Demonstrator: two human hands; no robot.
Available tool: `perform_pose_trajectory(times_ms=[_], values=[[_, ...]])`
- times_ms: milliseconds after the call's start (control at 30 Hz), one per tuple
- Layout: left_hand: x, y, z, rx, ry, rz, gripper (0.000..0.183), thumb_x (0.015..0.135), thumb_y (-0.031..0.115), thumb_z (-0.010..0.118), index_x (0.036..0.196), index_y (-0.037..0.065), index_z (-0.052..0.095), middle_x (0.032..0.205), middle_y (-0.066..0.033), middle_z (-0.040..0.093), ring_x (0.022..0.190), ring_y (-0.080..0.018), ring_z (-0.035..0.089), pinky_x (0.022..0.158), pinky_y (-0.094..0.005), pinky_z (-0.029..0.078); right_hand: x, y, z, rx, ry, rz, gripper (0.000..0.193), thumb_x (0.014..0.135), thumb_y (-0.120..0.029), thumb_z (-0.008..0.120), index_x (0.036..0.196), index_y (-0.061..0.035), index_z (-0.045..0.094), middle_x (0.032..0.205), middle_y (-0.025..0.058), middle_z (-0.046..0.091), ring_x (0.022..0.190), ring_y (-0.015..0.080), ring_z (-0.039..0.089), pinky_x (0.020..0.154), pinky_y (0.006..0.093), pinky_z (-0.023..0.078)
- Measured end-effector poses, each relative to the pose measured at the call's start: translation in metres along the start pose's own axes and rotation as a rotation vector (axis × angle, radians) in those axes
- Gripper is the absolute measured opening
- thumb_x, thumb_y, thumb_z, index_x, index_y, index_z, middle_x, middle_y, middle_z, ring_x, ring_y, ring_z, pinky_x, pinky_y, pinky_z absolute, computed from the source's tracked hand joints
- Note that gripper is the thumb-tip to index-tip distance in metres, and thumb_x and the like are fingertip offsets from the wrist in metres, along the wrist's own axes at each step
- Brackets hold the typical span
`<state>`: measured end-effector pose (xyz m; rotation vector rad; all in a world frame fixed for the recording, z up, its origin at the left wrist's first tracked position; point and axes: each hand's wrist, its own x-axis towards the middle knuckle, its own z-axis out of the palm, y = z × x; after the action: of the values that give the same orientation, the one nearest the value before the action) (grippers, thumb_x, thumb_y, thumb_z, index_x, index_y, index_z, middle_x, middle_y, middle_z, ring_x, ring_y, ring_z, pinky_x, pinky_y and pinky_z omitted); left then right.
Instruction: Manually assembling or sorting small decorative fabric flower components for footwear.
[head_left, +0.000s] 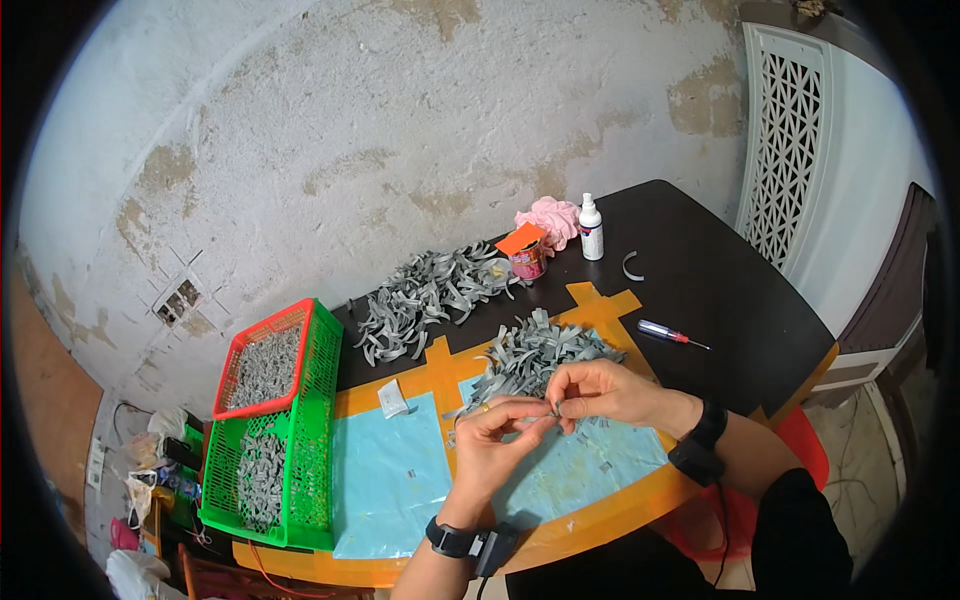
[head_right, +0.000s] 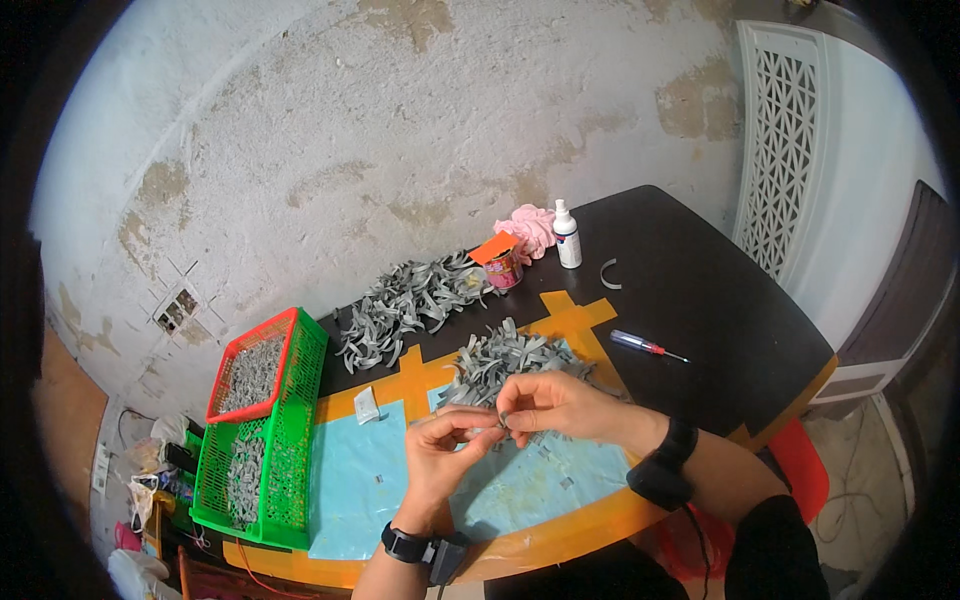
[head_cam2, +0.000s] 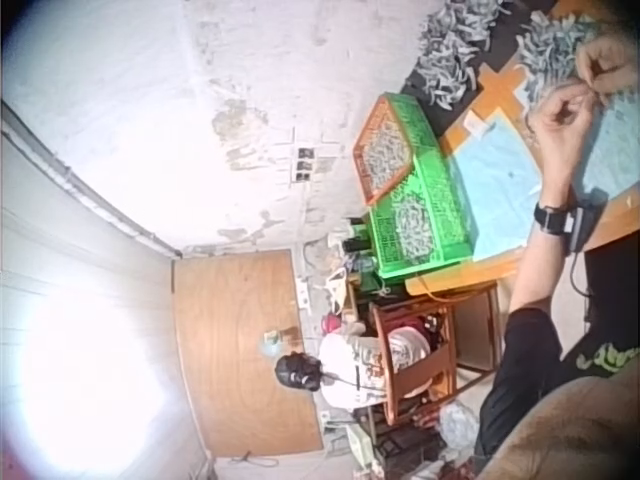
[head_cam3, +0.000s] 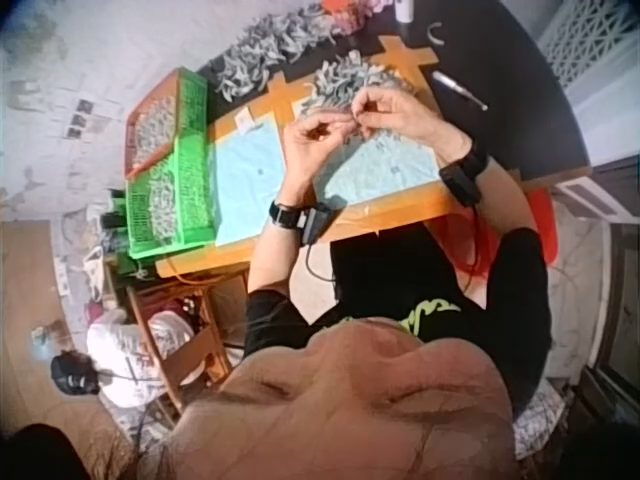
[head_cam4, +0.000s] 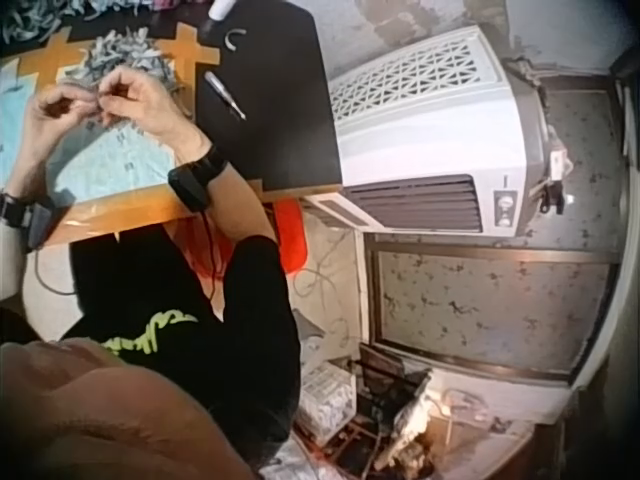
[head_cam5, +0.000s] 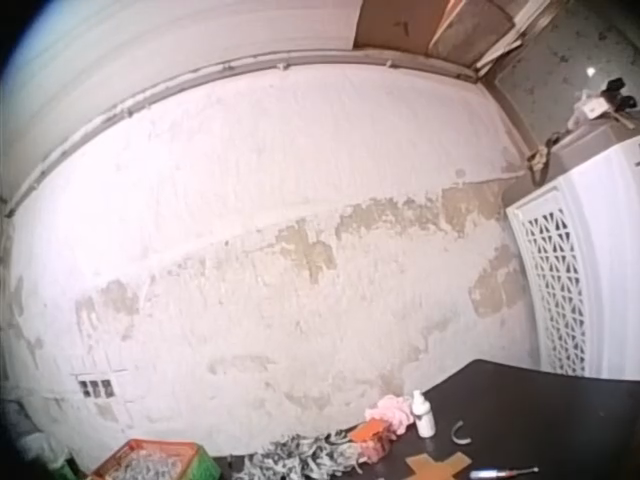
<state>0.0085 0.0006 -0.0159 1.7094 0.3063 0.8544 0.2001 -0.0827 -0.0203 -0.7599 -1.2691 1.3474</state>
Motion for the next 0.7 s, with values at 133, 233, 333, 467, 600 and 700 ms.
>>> perform_pose_trajectory(times_ms=[133,233,333,467,600,700], values=[[0.001,0.007,-0.002,0.065,-0.034,0.027,0.017,0.075,-0.006,0.071,0.091,0.000,0.072,0.098,-0.0102,0.068,0.082,-0.0107,0.064,0.070,-0.0223,0.053,-0.002,-0.005,0.001,0.062,-0.077,0.065,0.010,0.094,-0.013,0.056,0.098,-0.0042,0.051,0.092,0.0033,0.058,0.082,0.0114,0.059,0.077,0.0272,0.049],[0.002,0.008,-0.004,0.077,-0.082,0.037,0.016,0.075,-0.006,0.071,0.090,0.000,0.072,0.096,-0.0102,0.069,0.082,-0.0114,0.065,0.070,-0.0229,0.054,-0.002,-0.004,-0.001,0.139,-0.138,0.091,0.011,0.095,-0.013,0.055,0.099,-0.0039,0.051,0.093,0.0039,0.057,0.084,0.0120,0.059,0.079,0.0280,0.049],[0.003,0.013,-0.003,0.059,-0.103,0.014,0.015,0.074,-0.006,0.072,0.087,0.000,0.072,0.094,-0.0105,0.069,0.081,-0.0118,0.065,0.069,-0.0230,0.053,-0.001,-0.002,-0.003,0.192,-0.174,0.105,0.010,0.095,-0.012,0.054,0.099,-0.0041,0.050,0.093,0.0041,0.057,0.084,0.0123,0.059,0.079,0.0284,0.050],[0.004,0.013,-0.005,0.229,-0.098,0.030,0.014,0.074,-0.006,0.072,0.087,0.000,0.070,0.092,-0.0099,0.069,0.078,-0.0115,0.065,0.069,-0.0227,0.053,-0.002,-0.007,0.001,0.135,-0.097,0.144,0.011,0.094,-0.011,0.055,0.100,-0.0031,0.051,0.094,0.0051,0.059,0.084,0.0129,0.061,0.078,0.0282,0.051],[0.002,0.009,-0.004,0.292,-0.053,0.033,0.018,0.074,-0.005,0.072,0.091,0.000,0.067,0.092,-0.0079,0.069,0.079,-0.0125,0.067,0.071,-0.0240,0.055,-0.001,-0.007,0.000,0.054,0.034,0.182,0.014,0.090,-0.010,0.060,0.099,0.0000,0.056,0.093,0.0079,0.064,0.083,0.0142,0.063,0.077,0.0276,0.052],[0.002,0.012,-0.003,0.372,-0.045,0.094,0.023,0.074,-0.004,0.073,0.095,0.000,0.064,0.091,-0.0080,0.069,0.080,-0.0142,0.068,0.071,-0.0260,0.056,-0.001,-0.005,0.001,0.046,0.074,0.194,0.015,0.089,-0.010,0.062,0.098,0.0014,0.058,0.092,0.0087,0.065,0.081,0.0145,0.064,0.076,0.0269,0.052]])
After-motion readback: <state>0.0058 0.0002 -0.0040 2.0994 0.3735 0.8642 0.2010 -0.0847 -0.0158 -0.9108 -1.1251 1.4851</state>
